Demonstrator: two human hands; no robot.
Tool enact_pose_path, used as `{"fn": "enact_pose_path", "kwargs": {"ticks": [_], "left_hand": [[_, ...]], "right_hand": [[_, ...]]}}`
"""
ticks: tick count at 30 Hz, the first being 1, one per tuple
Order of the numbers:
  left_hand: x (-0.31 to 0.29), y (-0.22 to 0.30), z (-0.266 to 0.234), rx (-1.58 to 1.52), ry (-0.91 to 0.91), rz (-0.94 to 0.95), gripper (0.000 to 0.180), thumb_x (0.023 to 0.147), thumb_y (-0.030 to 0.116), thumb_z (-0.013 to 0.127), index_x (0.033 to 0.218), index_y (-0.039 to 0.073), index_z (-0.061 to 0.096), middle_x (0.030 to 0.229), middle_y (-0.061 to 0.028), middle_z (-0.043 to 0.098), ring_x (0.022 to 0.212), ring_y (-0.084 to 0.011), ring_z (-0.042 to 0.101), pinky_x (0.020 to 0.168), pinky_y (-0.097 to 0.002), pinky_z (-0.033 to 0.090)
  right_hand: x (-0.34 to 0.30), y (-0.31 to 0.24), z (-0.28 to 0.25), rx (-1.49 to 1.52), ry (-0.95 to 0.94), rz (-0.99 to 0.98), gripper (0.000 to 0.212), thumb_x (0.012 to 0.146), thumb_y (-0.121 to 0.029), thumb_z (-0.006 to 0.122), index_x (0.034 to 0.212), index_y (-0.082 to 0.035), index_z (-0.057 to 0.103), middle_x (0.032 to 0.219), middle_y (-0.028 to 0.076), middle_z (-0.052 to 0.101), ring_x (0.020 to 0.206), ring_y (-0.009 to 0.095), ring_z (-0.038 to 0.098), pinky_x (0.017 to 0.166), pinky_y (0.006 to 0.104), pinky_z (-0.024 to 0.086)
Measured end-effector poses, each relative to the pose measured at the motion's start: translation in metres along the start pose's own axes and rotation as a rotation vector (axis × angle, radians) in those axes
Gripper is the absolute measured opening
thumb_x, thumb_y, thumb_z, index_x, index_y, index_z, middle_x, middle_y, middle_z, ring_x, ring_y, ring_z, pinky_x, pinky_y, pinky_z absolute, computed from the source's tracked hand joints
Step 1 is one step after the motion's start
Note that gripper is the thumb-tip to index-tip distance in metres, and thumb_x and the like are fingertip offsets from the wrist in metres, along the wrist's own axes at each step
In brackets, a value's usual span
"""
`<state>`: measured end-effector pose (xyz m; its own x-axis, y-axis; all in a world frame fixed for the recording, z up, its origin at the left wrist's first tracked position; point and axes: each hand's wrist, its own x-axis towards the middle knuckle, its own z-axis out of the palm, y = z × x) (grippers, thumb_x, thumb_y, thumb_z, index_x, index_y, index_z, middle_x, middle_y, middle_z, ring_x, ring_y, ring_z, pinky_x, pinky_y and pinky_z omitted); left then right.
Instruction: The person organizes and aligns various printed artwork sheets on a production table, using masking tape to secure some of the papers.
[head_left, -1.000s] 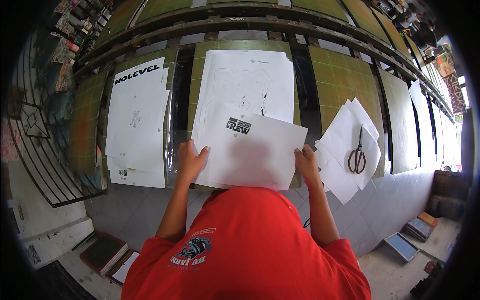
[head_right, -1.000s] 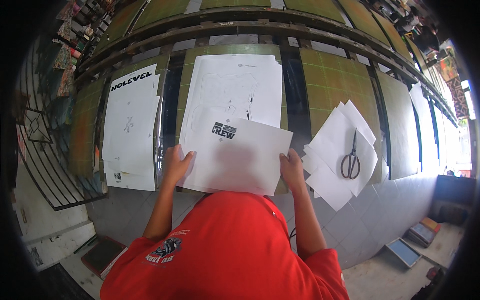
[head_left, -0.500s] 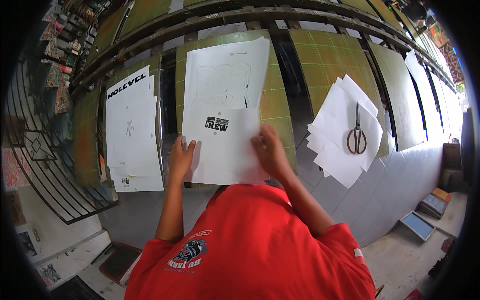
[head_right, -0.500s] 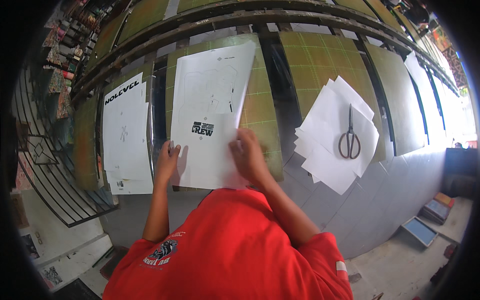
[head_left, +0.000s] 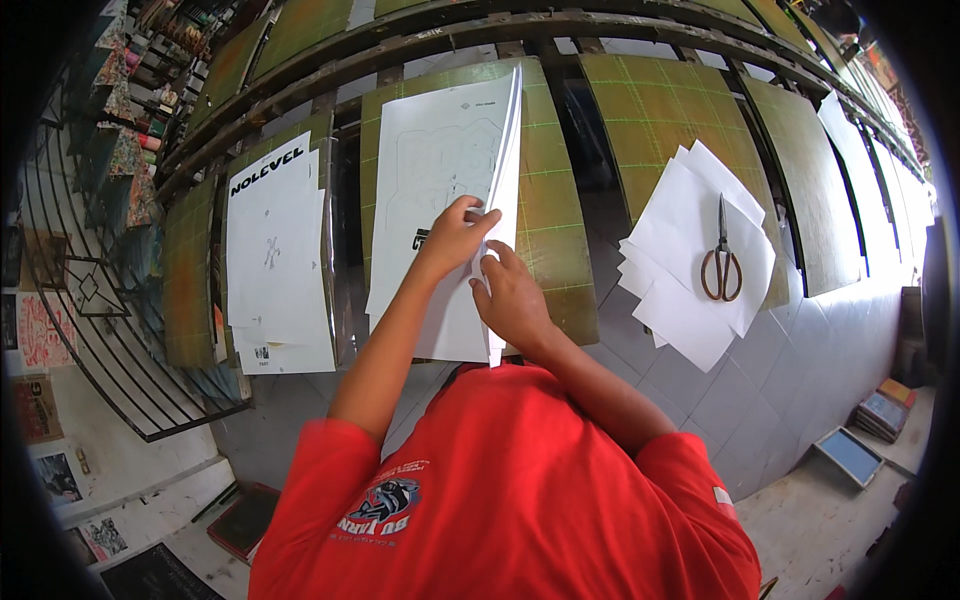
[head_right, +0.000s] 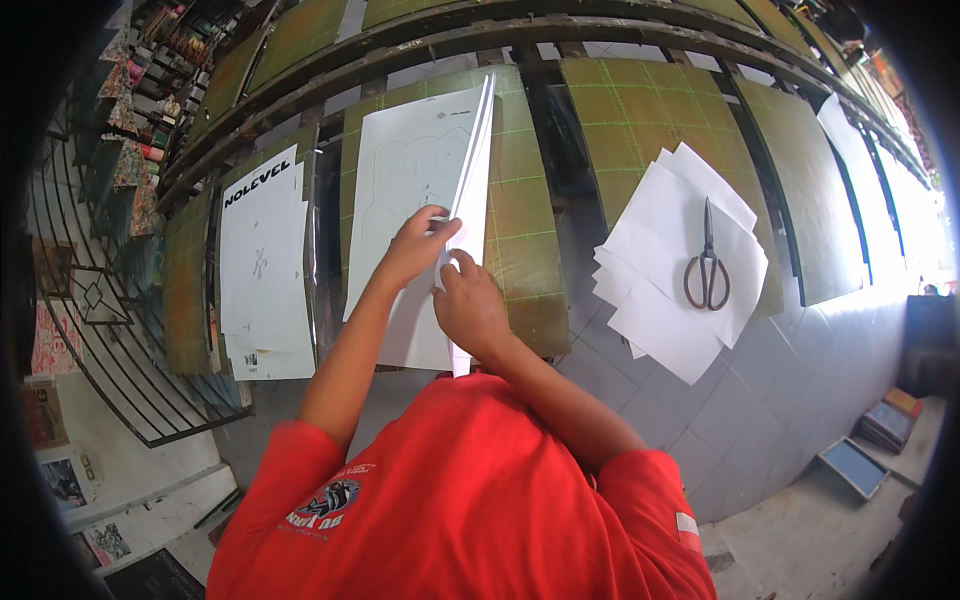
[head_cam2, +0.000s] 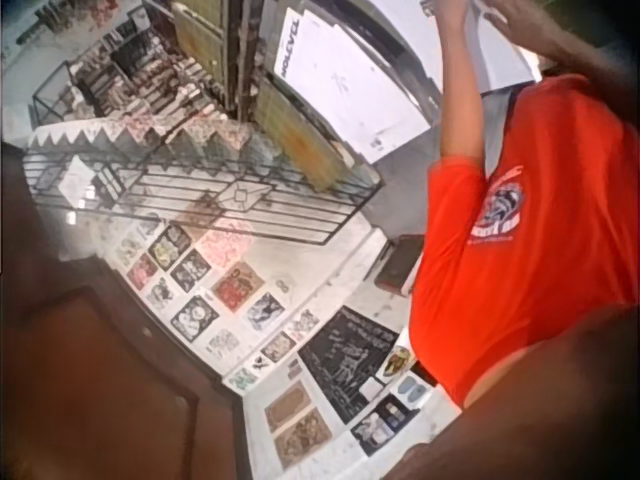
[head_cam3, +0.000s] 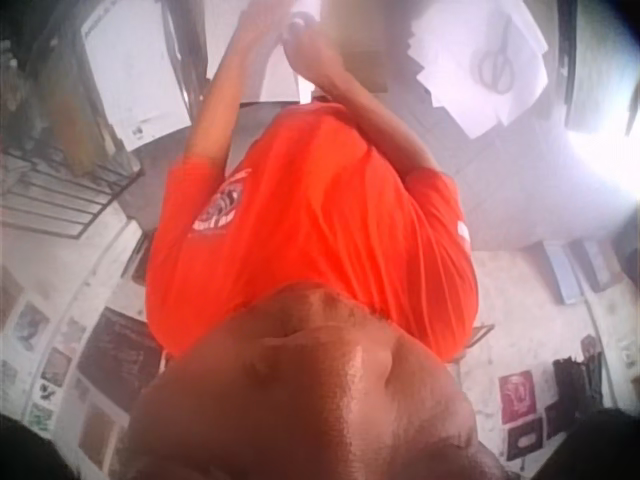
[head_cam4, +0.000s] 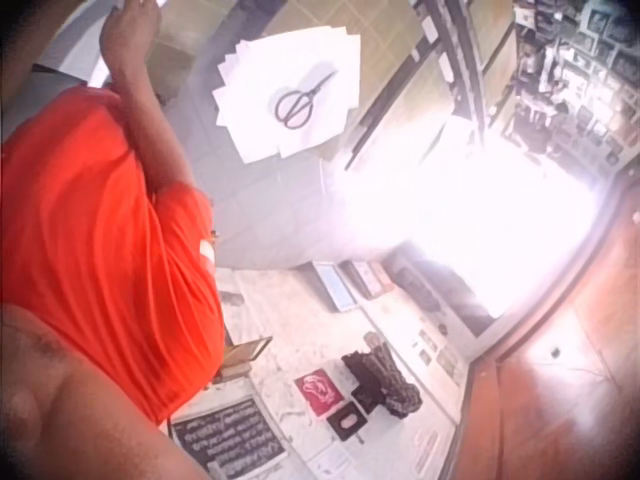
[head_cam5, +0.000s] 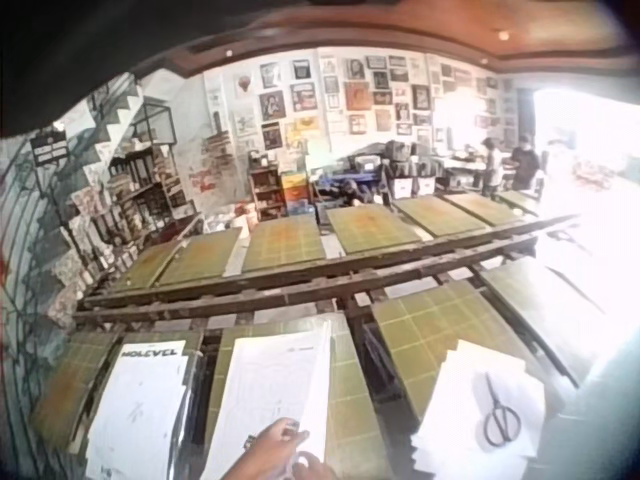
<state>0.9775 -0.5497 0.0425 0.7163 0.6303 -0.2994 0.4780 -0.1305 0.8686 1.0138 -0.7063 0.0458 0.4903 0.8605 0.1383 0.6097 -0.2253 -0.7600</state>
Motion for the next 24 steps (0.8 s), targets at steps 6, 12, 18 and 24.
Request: {"fn": "enact_pose_path", "kwargs": {"ticks": [6,12,18,24], "left_hand": [[0.025,0.003,0.023,-0.028,-0.142,-0.03,0.025,0.088,0.023,0.065,0.096,-0.001,0.064,0.079,-0.0044,0.061,0.072,-0.0106,0.052,0.065,-0.0267,0.042],[0.032,-0.005,0.035,-0.233,-0.17,-0.115,0.017,0.09,0.018,0.064,0.09,0.001,0.065,0.075,-0.0001,0.058,0.065,-0.0074,0.048,0.057,-0.0241,0.039],[0.027,-0.023,0.019,-0.185,0.107,0.035,0.018,0.091,0.015,0.062,0.082,-0.001,0.064,0.065,0.0015,0.053,0.058,-0.0069,0.042,0.053,-0.0251,0.037],[0.017,-0.023,-0.03,0.066,0.345,0.098,0.015,0.089,0.01,0.061,0.1,-0.001,0.061,0.067,-0.0063,0.061,0.06,-0.0119,0.053,0.059,-0.0288,0.043]], "right_hand": [[-0.01,0.013,-0.013,-0.016,0.066,-0.008,0.041,0.084,-0.026,0.07,0.114,-0.002,0.055,0.128,0.022,0.051,0.109,0.038,0.057,0.085,0.044,0.05],[-0.02,0.04,-0.02,0.208,0.176,0.237,0.052,0.086,-0.023,0.069,0.128,-0.001,0.048,0.119,0.017,0.058,0.09,0.026,0.063,0.076,0.0354,0.052],[-0.016,0.115,-0.018,0.507,0.219,0.521,0.042,0.093,-0.014,0.06,0.129,0.004,0.049,0.093,0.009,0.067,0.075,0.011,0.059,0.068,0.028,0.049],[-0.008,0.087,-0.043,0.357,0.218,0.471,0.037,0.087,-0.009,0.063,0.121,0.002,0.058,0.094,0.014,0.067,0.076,0.023,0.063,0.072,0.032,0.05]]}}
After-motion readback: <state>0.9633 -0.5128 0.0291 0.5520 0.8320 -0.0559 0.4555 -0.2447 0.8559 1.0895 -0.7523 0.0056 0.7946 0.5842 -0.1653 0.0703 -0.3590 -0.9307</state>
